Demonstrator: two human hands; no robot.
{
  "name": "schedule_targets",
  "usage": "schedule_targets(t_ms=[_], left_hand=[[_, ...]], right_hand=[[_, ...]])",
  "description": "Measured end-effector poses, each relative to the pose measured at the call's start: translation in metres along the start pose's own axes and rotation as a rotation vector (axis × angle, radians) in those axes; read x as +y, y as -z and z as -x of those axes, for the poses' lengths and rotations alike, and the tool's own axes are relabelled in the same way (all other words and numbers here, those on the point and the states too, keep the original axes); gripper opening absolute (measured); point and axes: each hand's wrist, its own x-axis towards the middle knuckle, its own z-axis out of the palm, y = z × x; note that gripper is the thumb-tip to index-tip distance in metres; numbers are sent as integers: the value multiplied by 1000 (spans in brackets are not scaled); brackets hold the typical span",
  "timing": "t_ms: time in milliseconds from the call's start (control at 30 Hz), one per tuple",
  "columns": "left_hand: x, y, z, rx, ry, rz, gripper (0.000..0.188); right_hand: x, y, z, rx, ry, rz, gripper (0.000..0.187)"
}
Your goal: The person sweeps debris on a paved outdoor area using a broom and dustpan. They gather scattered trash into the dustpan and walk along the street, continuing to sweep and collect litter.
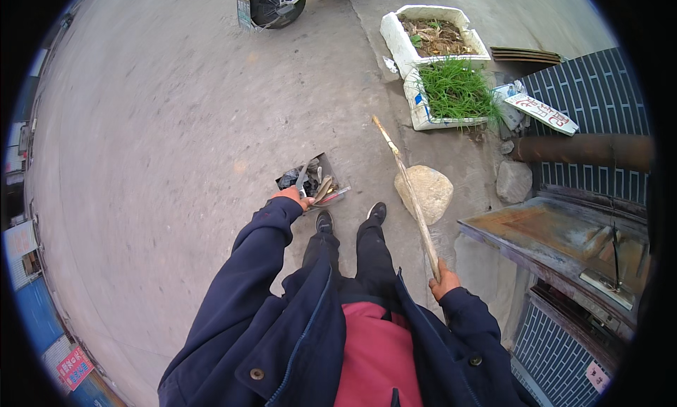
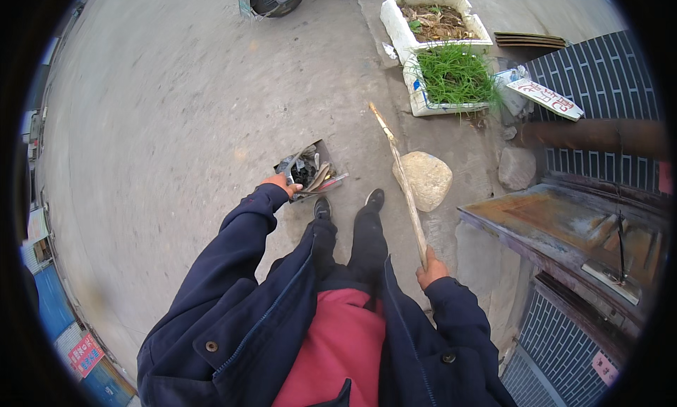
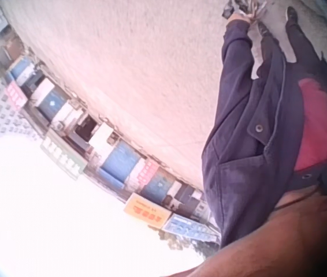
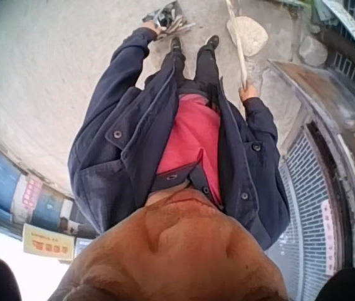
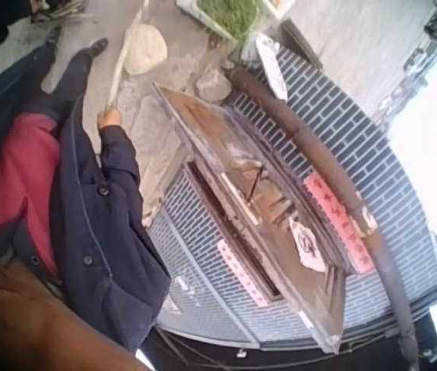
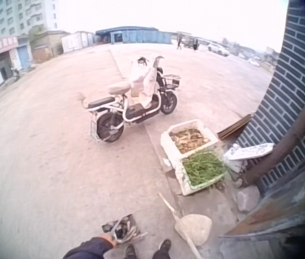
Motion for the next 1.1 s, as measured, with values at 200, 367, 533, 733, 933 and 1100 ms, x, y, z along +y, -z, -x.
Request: schedule_targets(t_ms=[200, 367, 533, 733, 933, 1100], left_hand=[[-37, -24, -5, 71, -2, 62, 60], [-37, -23, -5, 58, -6, 37, 64], [-42, -7, 9, -31, 37, -5, 69], [-62, -5, 16, -8, 31, 68, 65], [-80, -16, 14, 45, 66, 136, 66], [-81, -23, 12, 80, 57, 166, 70]], right_hand=[[-53, -91, -20, -205, 45, 23, 65], [-28, -102, 27, -321, 255, -388, 70], [-6, -45, 75, -284, 66, -482, 71], [-34, -2, 18, -19, 114, -34, 75], [-114, -52, -96, 26, 21, 292, 65], [-131, -76, -38, -314, 159, 238, 69]])
